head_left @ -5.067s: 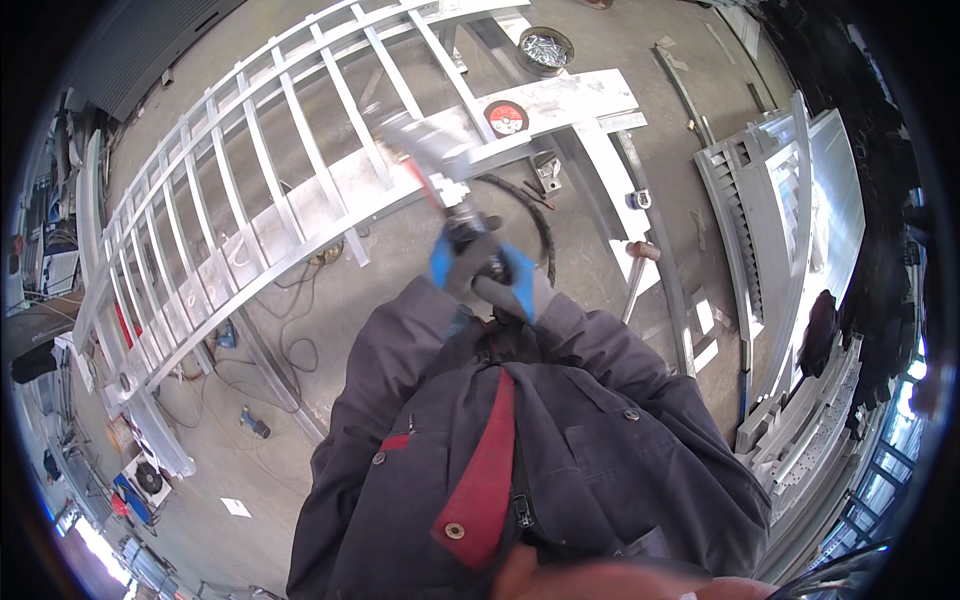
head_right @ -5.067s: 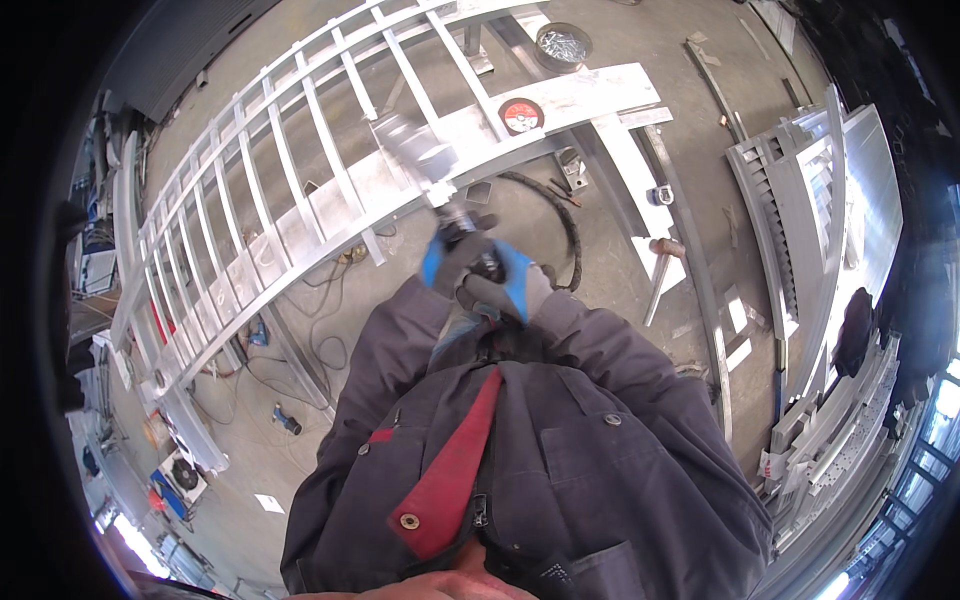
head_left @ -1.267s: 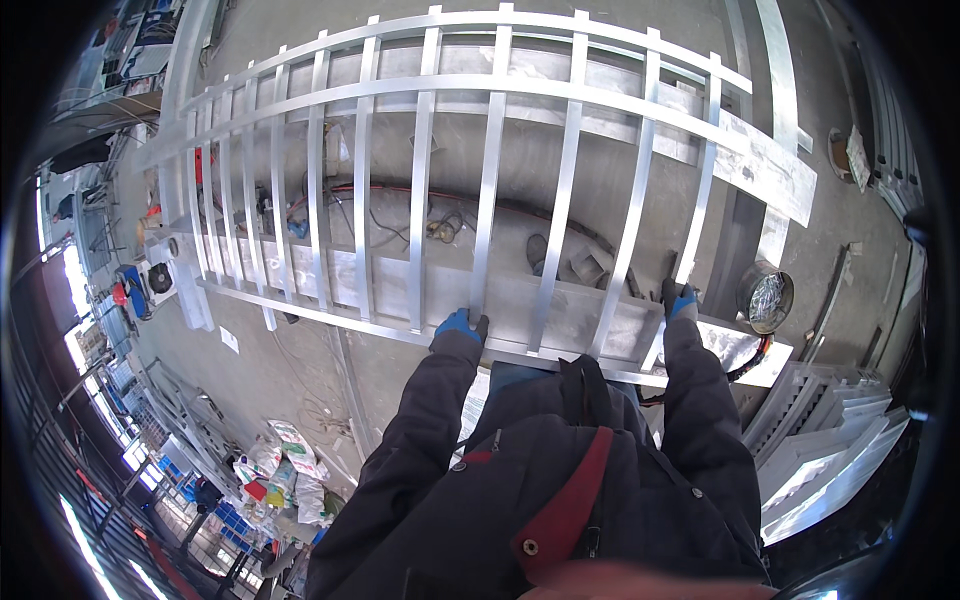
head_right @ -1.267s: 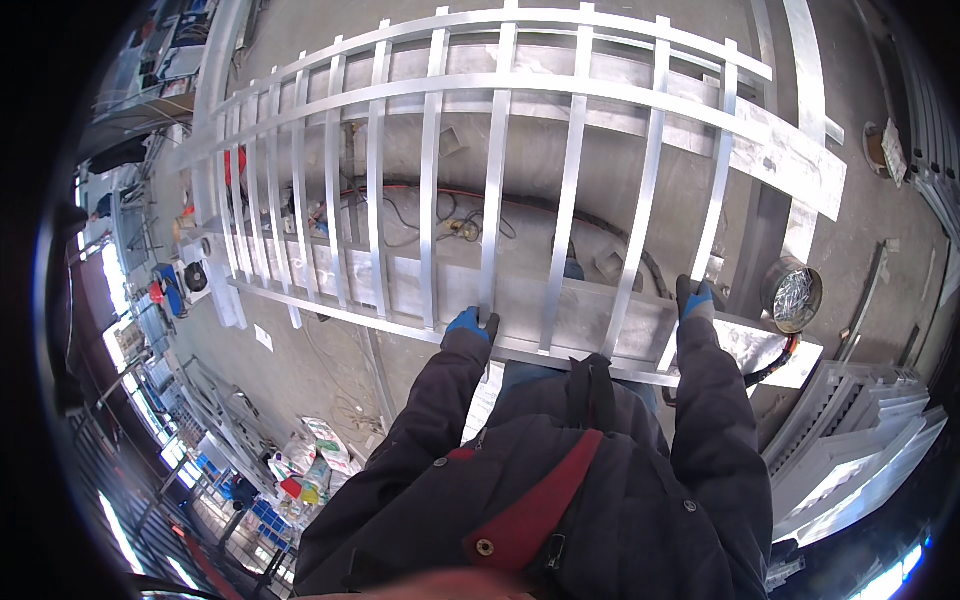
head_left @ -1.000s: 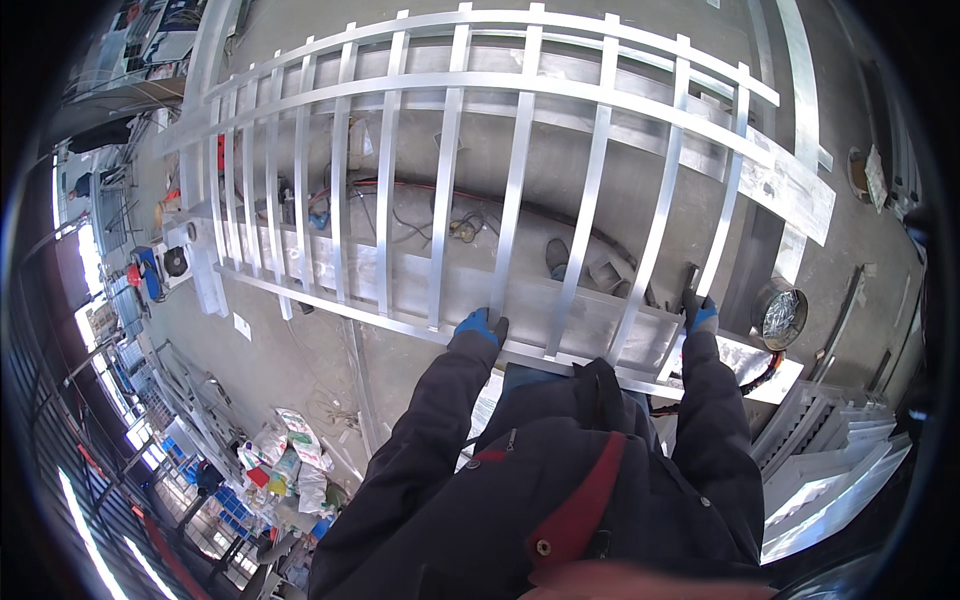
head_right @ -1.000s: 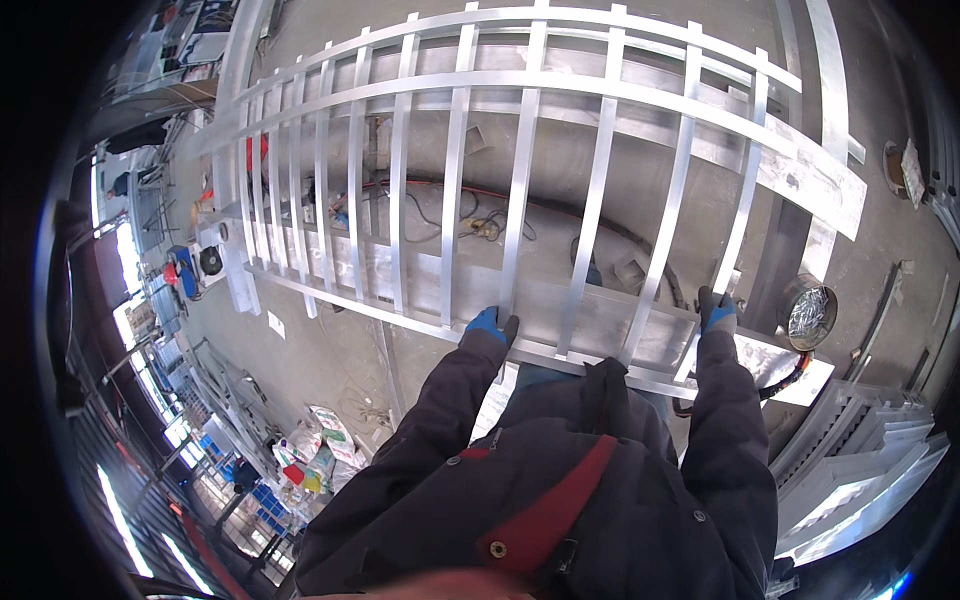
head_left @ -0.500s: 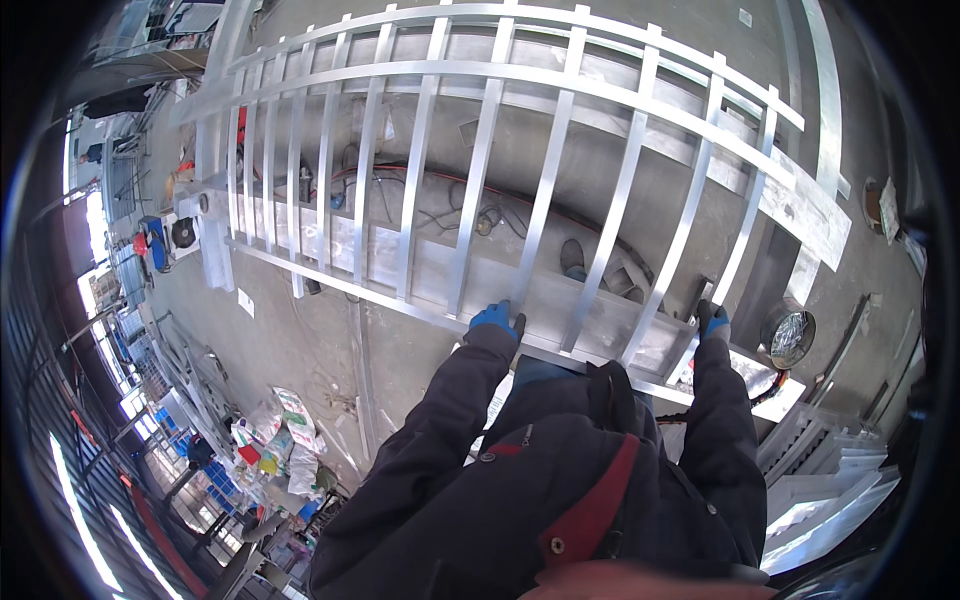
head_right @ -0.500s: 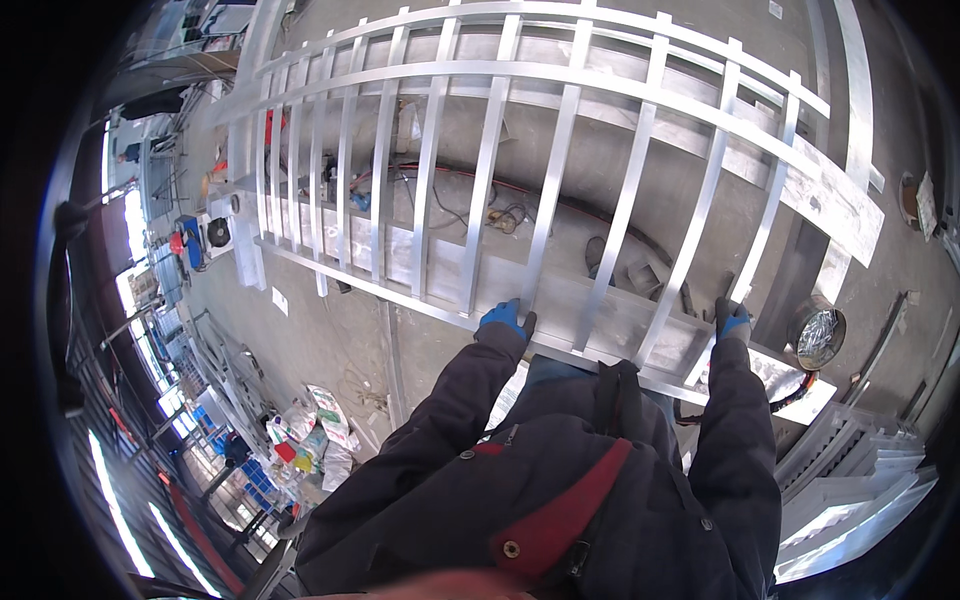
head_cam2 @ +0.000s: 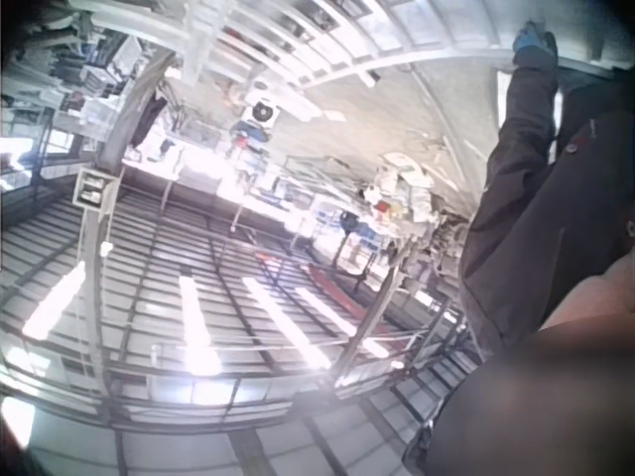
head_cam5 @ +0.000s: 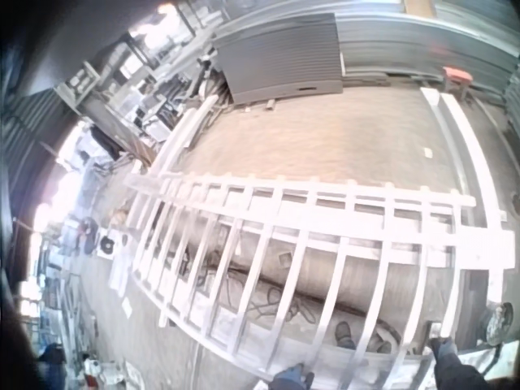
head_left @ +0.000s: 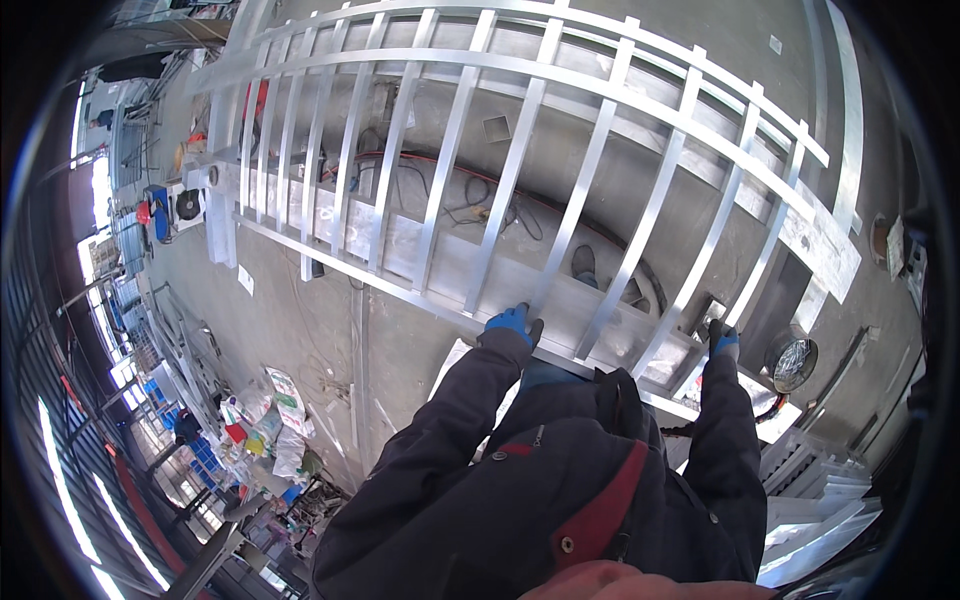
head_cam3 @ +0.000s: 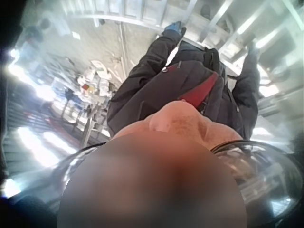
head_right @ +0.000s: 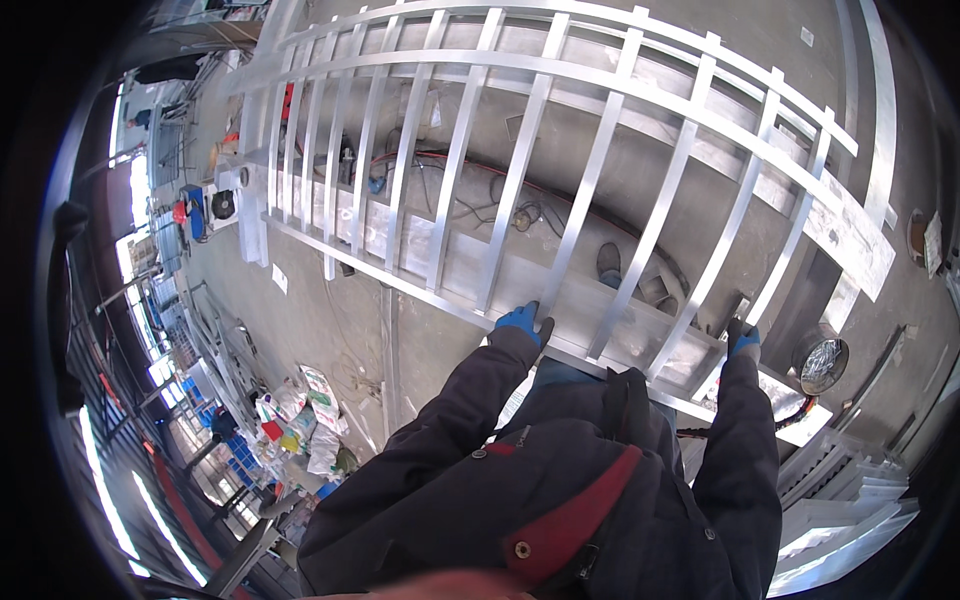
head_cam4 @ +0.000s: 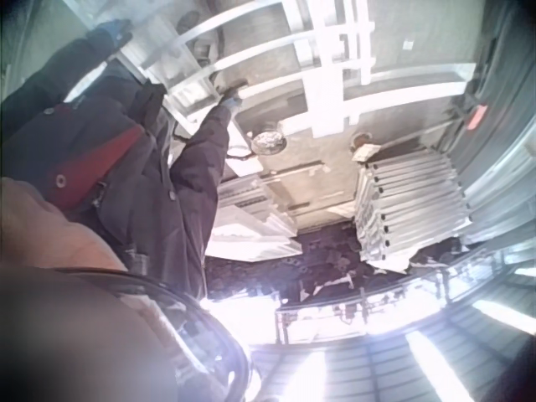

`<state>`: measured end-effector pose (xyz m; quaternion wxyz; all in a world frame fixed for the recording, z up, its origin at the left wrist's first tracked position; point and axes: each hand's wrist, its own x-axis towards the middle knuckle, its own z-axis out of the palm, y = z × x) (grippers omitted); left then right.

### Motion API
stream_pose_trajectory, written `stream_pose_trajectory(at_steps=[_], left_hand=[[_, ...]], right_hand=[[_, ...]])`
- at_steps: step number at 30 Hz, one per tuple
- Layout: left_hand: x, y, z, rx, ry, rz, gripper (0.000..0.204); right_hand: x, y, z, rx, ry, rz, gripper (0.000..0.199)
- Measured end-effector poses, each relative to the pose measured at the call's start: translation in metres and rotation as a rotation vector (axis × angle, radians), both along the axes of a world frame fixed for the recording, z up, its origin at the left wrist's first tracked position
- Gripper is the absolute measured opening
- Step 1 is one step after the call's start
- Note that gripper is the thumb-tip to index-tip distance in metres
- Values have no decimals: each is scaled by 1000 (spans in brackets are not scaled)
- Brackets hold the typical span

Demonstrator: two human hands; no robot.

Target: The person positions a white metal frame on a workbench and uses a welding torch to join the frame components. The person repositions the frame and continues welding along the joints.

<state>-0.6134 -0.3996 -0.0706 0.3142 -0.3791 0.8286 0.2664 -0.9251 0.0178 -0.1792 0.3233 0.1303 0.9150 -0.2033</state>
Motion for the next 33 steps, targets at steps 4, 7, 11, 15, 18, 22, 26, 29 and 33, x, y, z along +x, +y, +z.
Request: stream_pose_trajectory(at_steps=[4,7,11,15,18,22,26,29,33], left_hand=[[4,-3,-2,8,63,6,61],[6,-6,-1,27,77,11,62],[7,-9,2,60,56,29,63],[10,-11,1,79,71,39,63],[13,-10,-2,71,76,29,64],[16,-9,-2,69,118,10,63],[16,-11,4,71,147,-17,62],[18,-6,3,72,84,-32,62],[33,17,-2,-77,147,-68,62]], right_hand=[[1,2,-6,-9,14,-4,55],[0,8,-14,17,32,4,57],[-1,16,-29,16,23,-25,54],[-3,27,-48,-66,3,-96,54],[-4,35,-59,-95,12,-104,54],[-4,40,-65,-61,2,-77,64],[-4,29,-58,-74,47,-137,48],[-6,16,-48,-40,8,-54,40],[-8,13,-45,-89,18,16,45]])
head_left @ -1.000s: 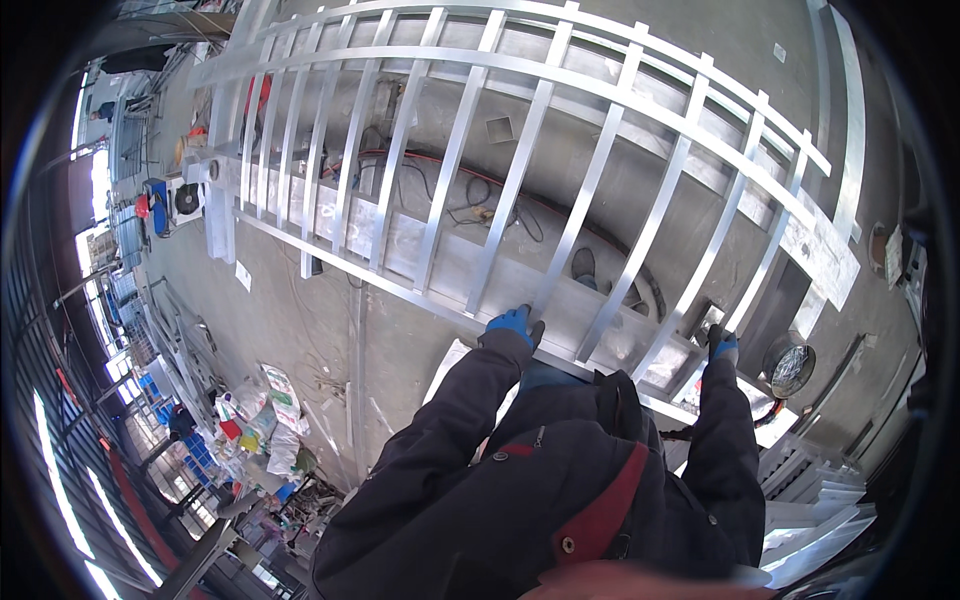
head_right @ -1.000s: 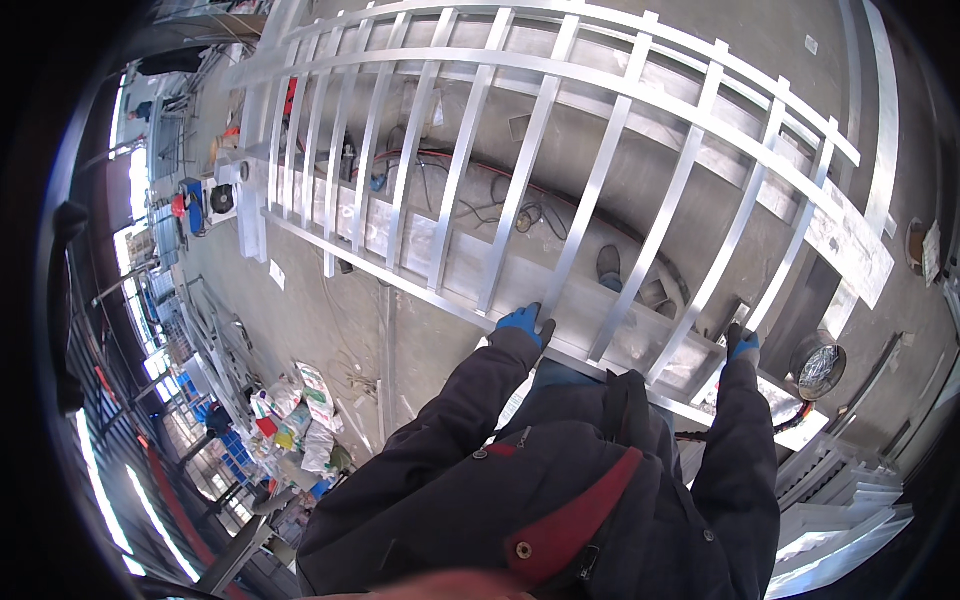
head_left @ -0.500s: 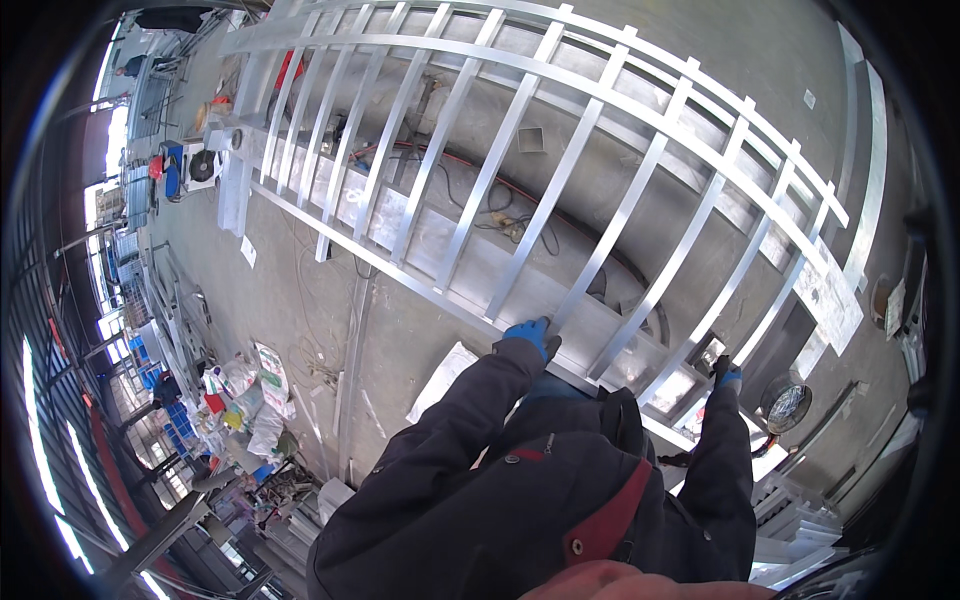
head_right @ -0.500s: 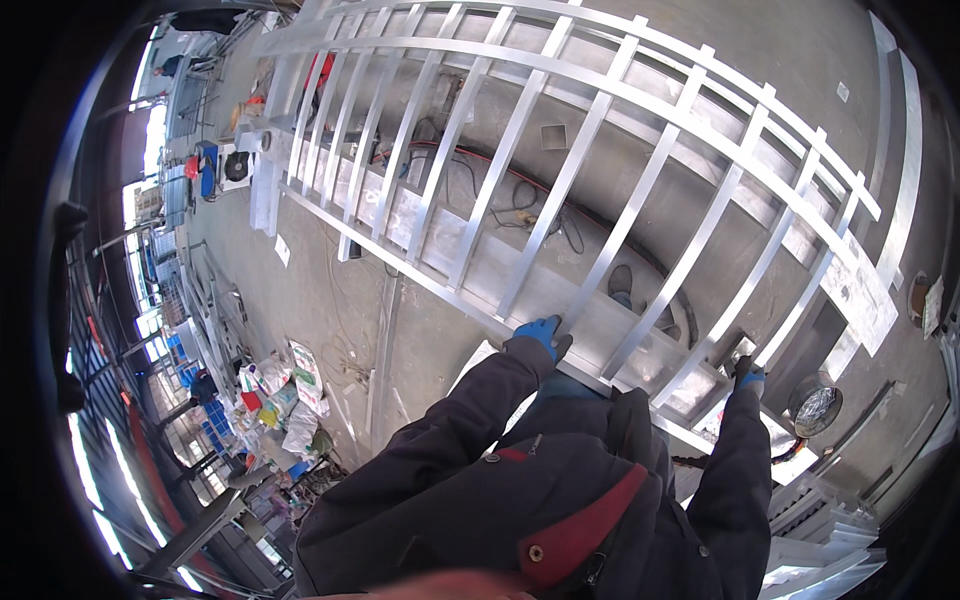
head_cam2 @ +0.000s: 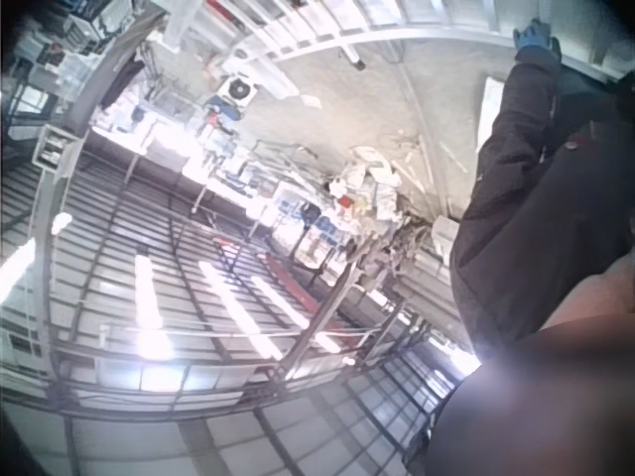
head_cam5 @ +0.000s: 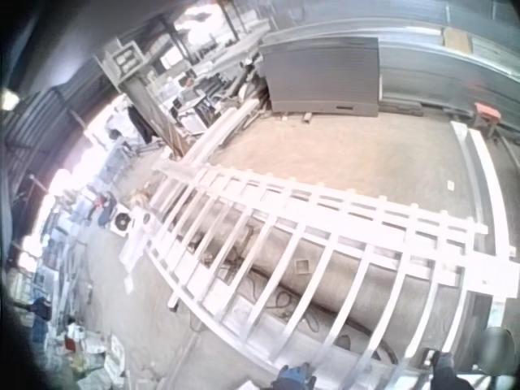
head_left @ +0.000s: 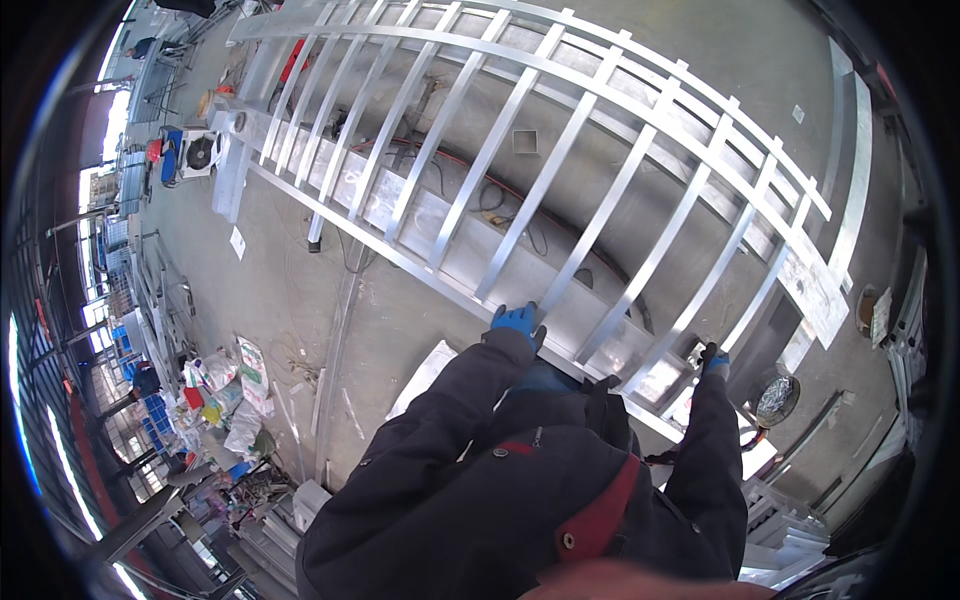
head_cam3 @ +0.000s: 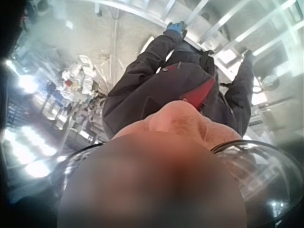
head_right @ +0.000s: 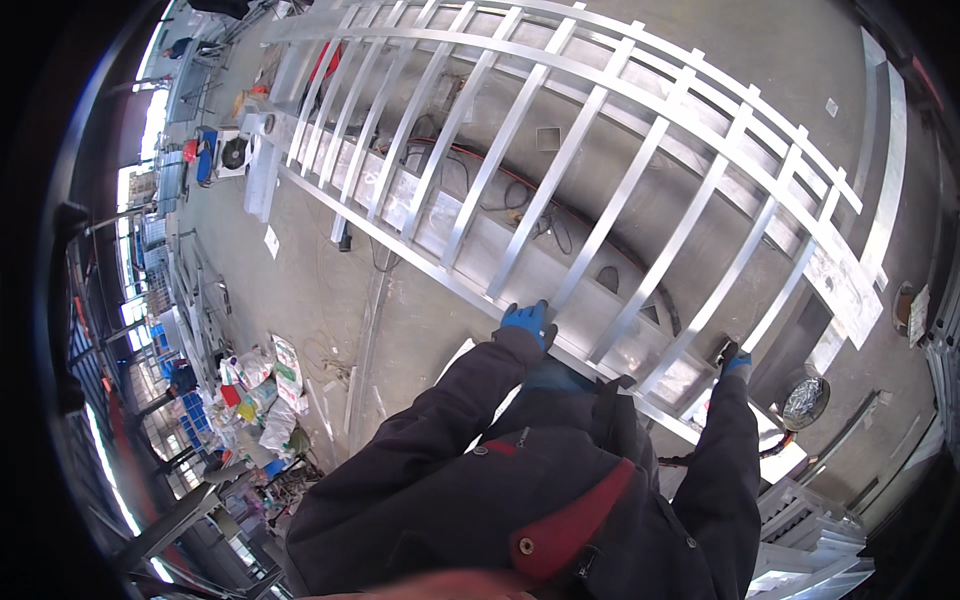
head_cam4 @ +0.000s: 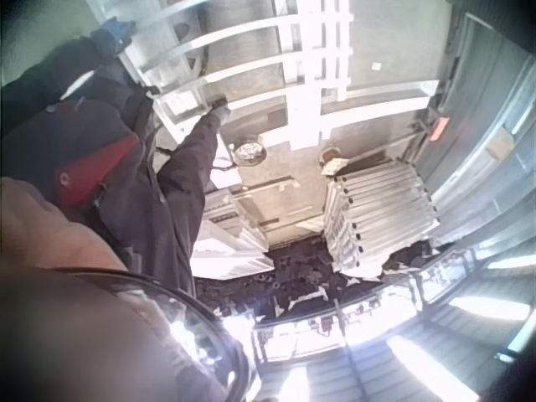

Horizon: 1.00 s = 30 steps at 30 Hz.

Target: The person positions a white metal frame on a workbench and uses a welding torch to join the frame components. The person repositions the frame and continues welding along the joints.

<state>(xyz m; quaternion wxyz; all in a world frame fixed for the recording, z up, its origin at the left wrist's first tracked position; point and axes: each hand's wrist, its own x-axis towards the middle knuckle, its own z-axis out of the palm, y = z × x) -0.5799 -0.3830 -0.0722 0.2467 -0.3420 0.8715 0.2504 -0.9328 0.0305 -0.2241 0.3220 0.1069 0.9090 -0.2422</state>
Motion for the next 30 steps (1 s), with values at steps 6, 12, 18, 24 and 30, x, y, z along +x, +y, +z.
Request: stream_pose_trajectory(at_steps=[6,12,18,24,30], left_hand=[[42,34,7,-185,205,-39,62],[96,53,35,-144,178,62,59],[128,58,67,117,123,316,51],[170,29,68,282,106,490,58],[250,-32,48,351,190,598,59]], right_hand=[[-7,8,-19,34,119,223,47],[11,-2,45,127,314,107,75],[94,9,115,-273,344,-121,60],[209,-29,154,-385,157,113,44],[279,-165,187,-362,-64,260,53]])
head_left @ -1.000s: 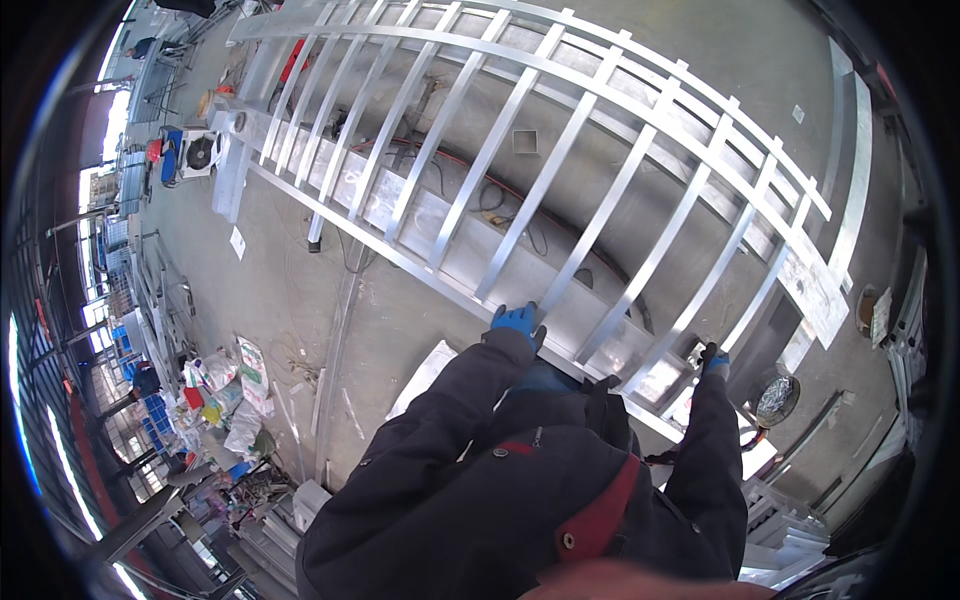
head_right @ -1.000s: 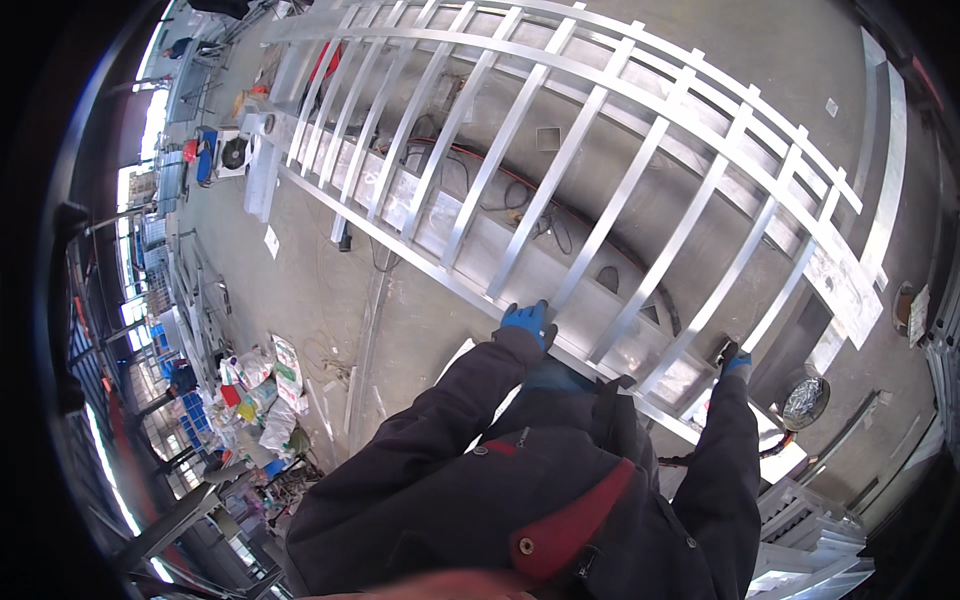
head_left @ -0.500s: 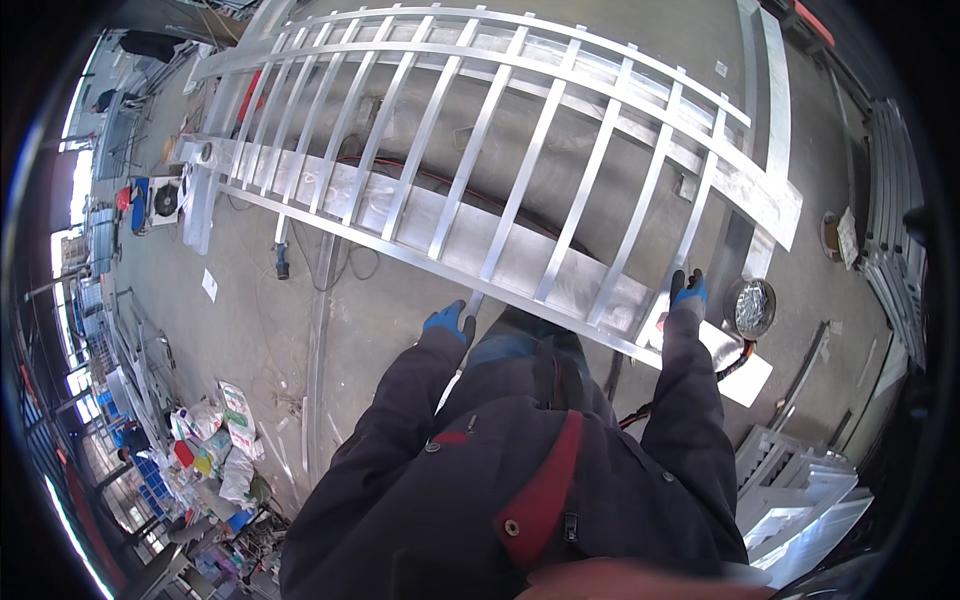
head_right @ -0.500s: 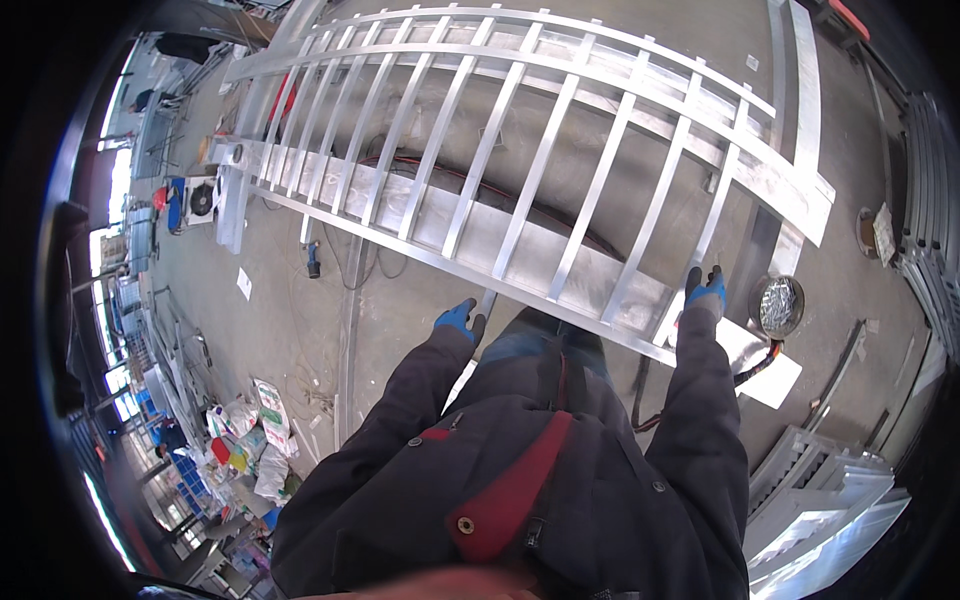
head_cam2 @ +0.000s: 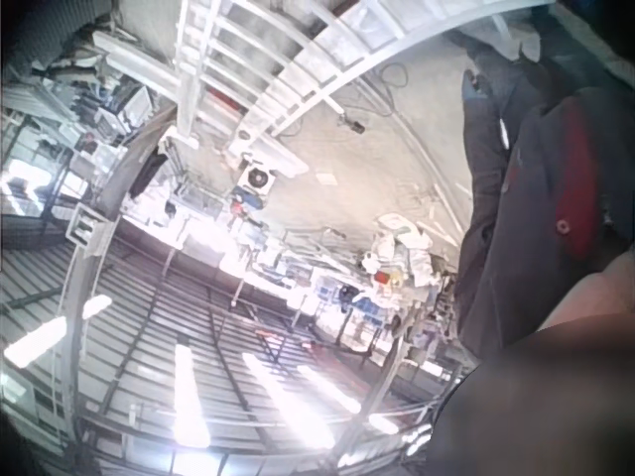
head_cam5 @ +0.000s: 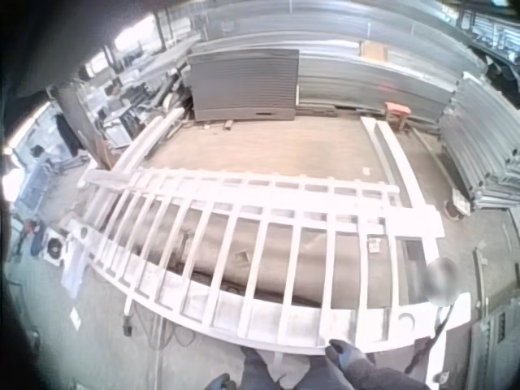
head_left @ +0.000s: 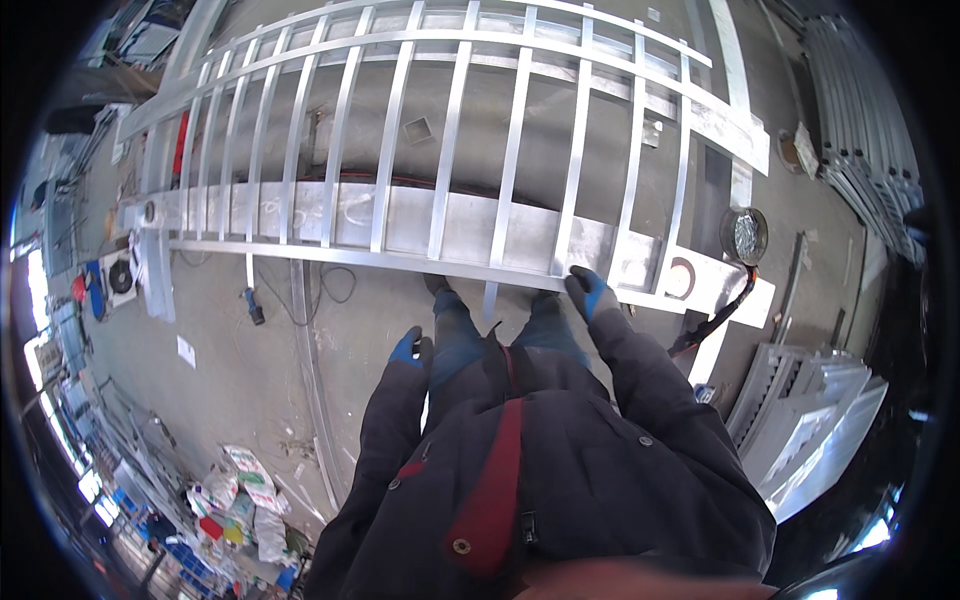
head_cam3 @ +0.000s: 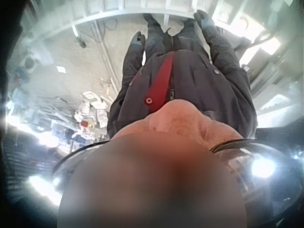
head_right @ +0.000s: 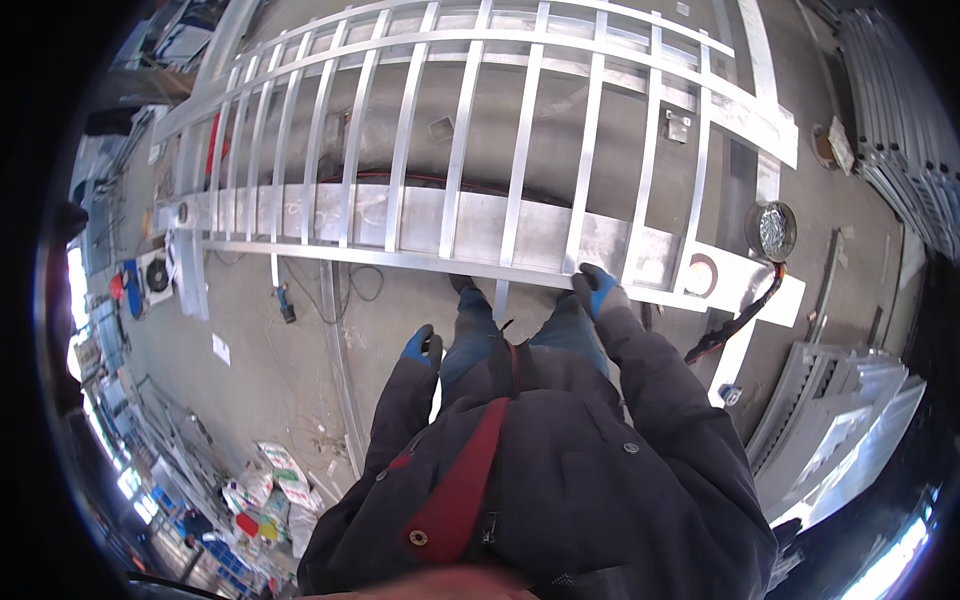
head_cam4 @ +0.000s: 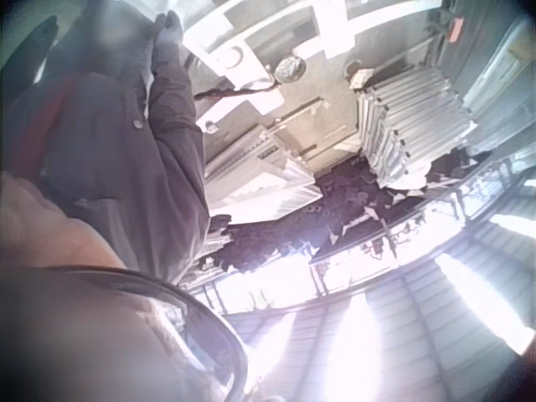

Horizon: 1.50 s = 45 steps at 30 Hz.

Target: The person positions a white metal frame on a workbench and uses a welding torch to join the frame components. The person repositions the frame and continues welding along the joints.

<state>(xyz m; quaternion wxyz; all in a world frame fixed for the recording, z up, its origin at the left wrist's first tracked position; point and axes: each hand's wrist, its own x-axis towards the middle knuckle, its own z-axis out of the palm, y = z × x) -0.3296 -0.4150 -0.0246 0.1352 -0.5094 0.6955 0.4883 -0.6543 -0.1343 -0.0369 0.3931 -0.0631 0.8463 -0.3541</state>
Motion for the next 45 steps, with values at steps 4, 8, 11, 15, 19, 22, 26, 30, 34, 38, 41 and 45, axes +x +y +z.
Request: stream_pose_trajectory(at_steps=[4,8,11,15,19,22,26,30,34,38,41,45], left_hand=[[49,-75,-22,-49,4,-98,57],[77,-163,-37,-116,-26,-159,53],[76,-212,-41,-156,64,-120,53],[39,-256,-49,-212,-25,-185,53],[3,-279,-45,-412,50,-354,50],[-11,-299,-41,-496,10,-341,50],[-22,-323,-47,-595,10,-302,51],[-52,-341,-60,-600,61,-253,54],[-98,-358,-68,-832,110,-468,61],[-133,-372,-73,-391,-125,-343,65],[-145,-381,-67,-315,-194,-395,66],[-152,-381,-55,-322,-237,-550,66]], right_hand=[[41,-77,-7,219,-78,-102,65],[77,-128,-16,289,29,-104,60],[81,-145,-20,267,203,-179,61],[71,-155,-17,330,218,-267,61],[53,-171,-11,430,245,-197,62],[32,-195,-12,448,414,-107,62],[0,-224,-26,445,533,-97,67],[-26,-241,-48,505,560,-155,70],[-43,-256,-62,597,529,-163,75],[-52,-272,-68,551,292,-229,75],[-59,-279,-70,658,215,-179,76],[-72,-279,-73,680,183,-147,72]])
